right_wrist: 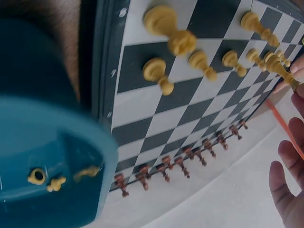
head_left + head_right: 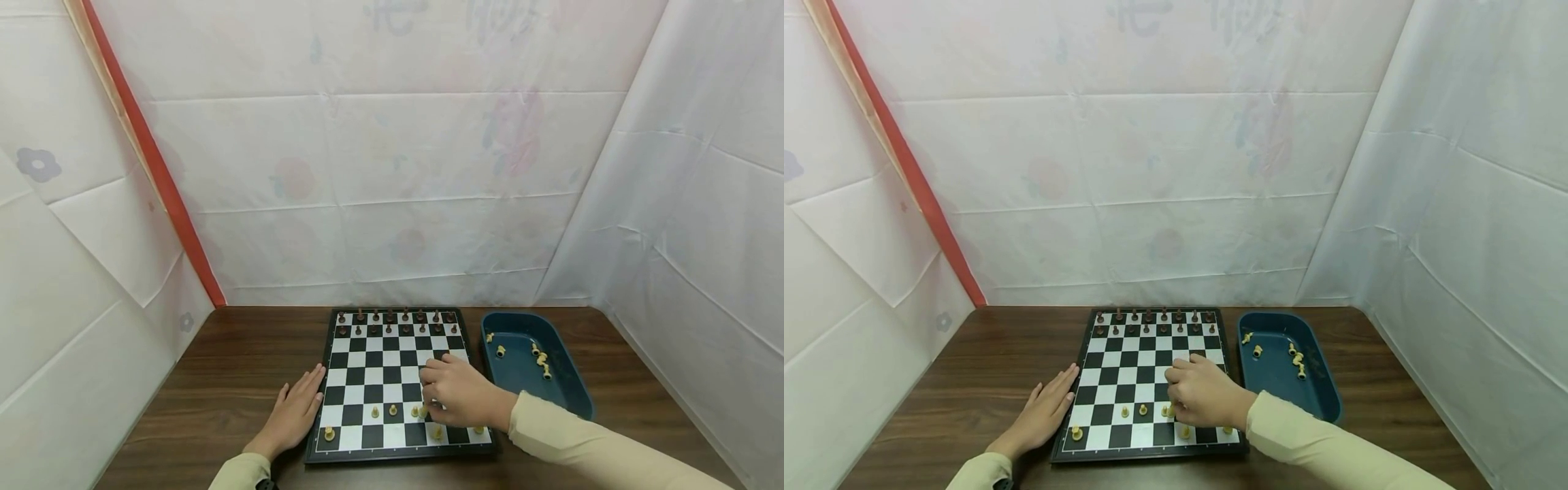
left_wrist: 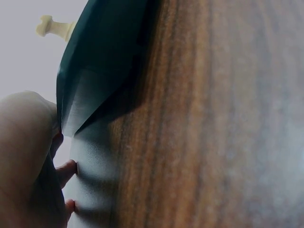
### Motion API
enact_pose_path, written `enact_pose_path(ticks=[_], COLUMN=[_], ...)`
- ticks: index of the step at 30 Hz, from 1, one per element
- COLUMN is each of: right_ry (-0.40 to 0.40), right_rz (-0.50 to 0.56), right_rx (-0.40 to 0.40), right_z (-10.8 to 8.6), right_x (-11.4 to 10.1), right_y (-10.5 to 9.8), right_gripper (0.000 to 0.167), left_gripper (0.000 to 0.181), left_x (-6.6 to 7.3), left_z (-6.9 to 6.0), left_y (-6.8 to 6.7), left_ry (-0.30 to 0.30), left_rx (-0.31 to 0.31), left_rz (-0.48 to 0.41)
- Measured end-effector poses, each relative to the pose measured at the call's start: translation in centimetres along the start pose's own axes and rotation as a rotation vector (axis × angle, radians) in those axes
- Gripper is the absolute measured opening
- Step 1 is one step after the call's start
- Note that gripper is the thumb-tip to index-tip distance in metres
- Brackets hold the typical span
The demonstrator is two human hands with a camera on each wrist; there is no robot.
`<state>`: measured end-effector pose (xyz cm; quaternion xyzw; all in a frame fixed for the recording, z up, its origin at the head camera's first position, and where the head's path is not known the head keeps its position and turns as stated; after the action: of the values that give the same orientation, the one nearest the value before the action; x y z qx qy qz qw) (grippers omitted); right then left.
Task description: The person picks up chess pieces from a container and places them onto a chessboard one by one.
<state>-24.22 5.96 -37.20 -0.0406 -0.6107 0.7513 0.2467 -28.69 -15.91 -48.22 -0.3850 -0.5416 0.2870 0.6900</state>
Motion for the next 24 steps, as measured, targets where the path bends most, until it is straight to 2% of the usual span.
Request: enact_pose_path(ticks=[13, 24], right_ry=[0.024, 0.016], right_rz=[0.102, 0.106], right_rx=[-0.027, -0.065], right_z=[0.7, 0.7], right_x=[-1.0, -1.5], right_y=[1.3, 2.2], right_gripper=[0.013, 0.009], left_gripper=[0.049, 0.049], left_x=[-0.1, 0.0], left_z=[0.1, -0.1], left_y=[0.1, -0.1], left_ry=[-0.004, 0.013], left_rx=[0.004, 0.012], left_rz=[-0.002, -0.008])
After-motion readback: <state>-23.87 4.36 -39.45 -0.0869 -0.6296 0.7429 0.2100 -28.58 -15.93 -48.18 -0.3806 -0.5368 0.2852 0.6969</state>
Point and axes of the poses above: each hand's wrist, its own z-axis towards the middle knuckle, its own y-axis out of the palm, x = y × z, the point moved 10 cm from there along z, towards the middle knuckle, and after that the axes turned 2 degrees about -z, right-handed, at the moved point
